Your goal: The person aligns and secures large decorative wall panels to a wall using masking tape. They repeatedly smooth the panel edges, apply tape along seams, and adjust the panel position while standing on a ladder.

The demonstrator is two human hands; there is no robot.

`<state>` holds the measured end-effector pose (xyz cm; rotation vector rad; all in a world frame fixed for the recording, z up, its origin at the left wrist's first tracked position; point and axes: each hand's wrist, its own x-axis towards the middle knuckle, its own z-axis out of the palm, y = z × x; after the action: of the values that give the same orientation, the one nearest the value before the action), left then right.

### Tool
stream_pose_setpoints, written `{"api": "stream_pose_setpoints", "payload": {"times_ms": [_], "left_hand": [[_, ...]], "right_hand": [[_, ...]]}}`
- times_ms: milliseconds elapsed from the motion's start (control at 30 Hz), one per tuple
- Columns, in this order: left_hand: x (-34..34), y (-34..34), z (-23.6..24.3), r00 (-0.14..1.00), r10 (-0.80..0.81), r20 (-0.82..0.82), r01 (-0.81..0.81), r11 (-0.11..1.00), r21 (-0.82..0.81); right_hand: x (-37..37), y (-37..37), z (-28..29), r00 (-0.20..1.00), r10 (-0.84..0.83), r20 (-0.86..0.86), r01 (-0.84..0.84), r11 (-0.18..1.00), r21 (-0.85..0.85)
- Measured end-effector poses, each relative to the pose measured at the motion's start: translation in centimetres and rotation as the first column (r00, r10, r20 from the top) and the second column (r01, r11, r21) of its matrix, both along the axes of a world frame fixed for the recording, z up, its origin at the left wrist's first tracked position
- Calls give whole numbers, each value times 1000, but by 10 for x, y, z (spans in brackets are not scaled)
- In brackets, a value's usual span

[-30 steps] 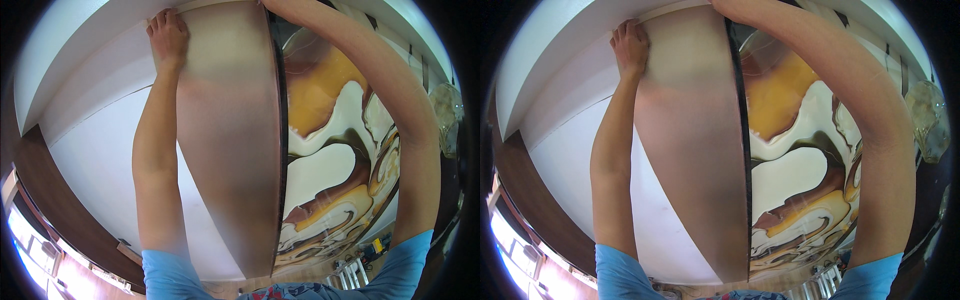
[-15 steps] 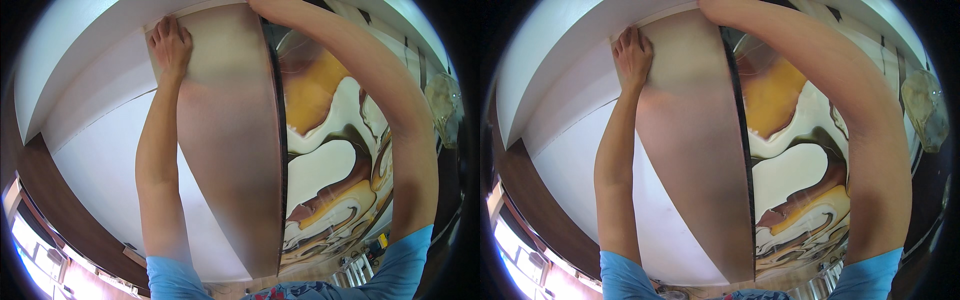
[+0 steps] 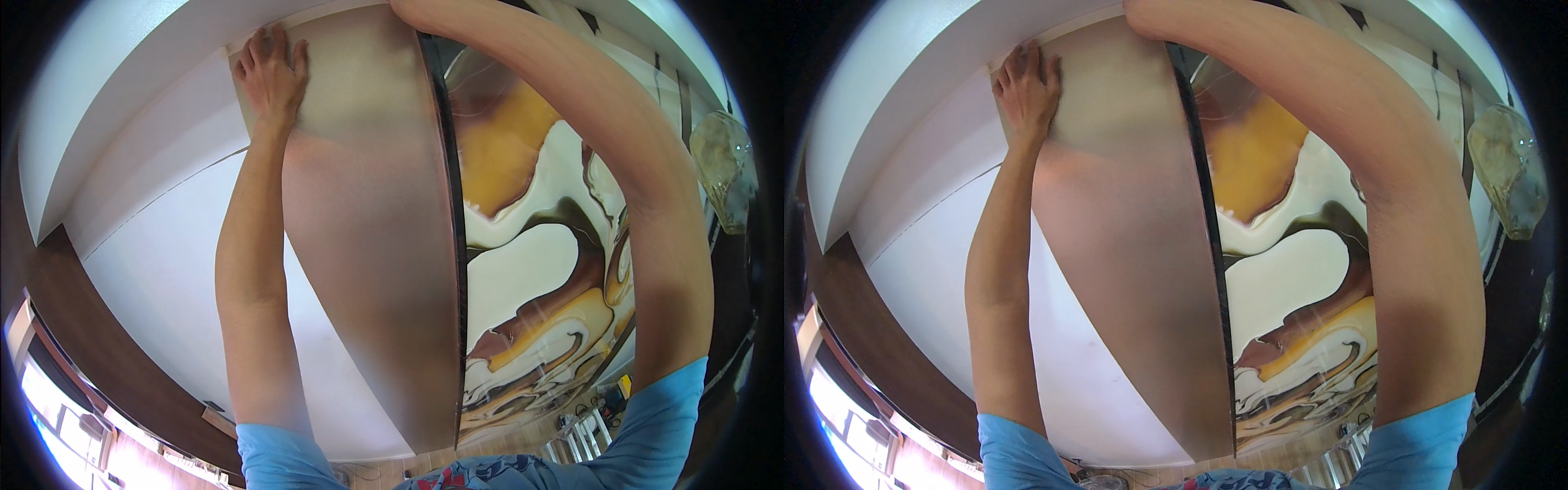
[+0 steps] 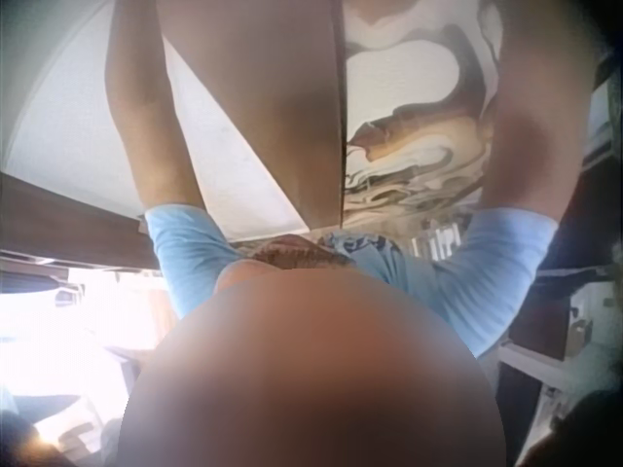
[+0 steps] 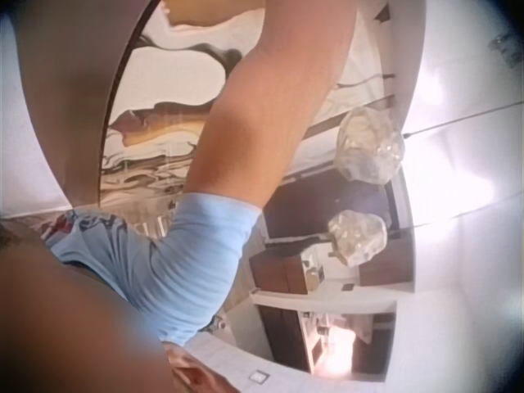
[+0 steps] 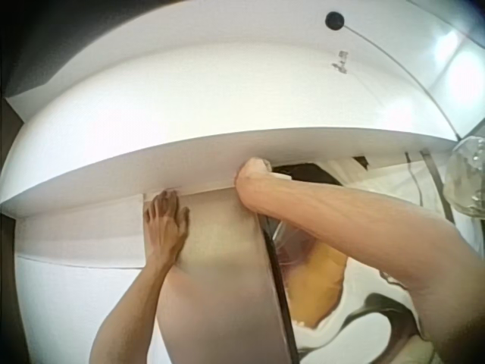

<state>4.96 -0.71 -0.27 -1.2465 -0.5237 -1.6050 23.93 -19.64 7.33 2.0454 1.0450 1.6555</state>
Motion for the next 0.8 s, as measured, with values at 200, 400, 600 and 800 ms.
{"api": "stream_pose_setpoints", "payload": {"times_ms": [200, 400, 600, 800], "left_hand": [[11, -3, 2, 998, 37, 42, -35, 998, -51], [27, 0, 1, 998, 50, 45, -47, 996, -70], [51, -2, -1, 999, -16, 40, 19, 997, -81], [73, -14, -4, 998, -68, -4, 67, 993, -98]], "right_hand": [[-2, 3, 1, 1000, 8, -6, -8, 1000, 10], [-3, 2, -1, 1000, 12, -16, -11, 1000, 13], [-1, 6, 1, 999, 27, -38, -26, 999, 18], [2, 11, 1, 998, 57, 13, -57, 997, 53]]}}
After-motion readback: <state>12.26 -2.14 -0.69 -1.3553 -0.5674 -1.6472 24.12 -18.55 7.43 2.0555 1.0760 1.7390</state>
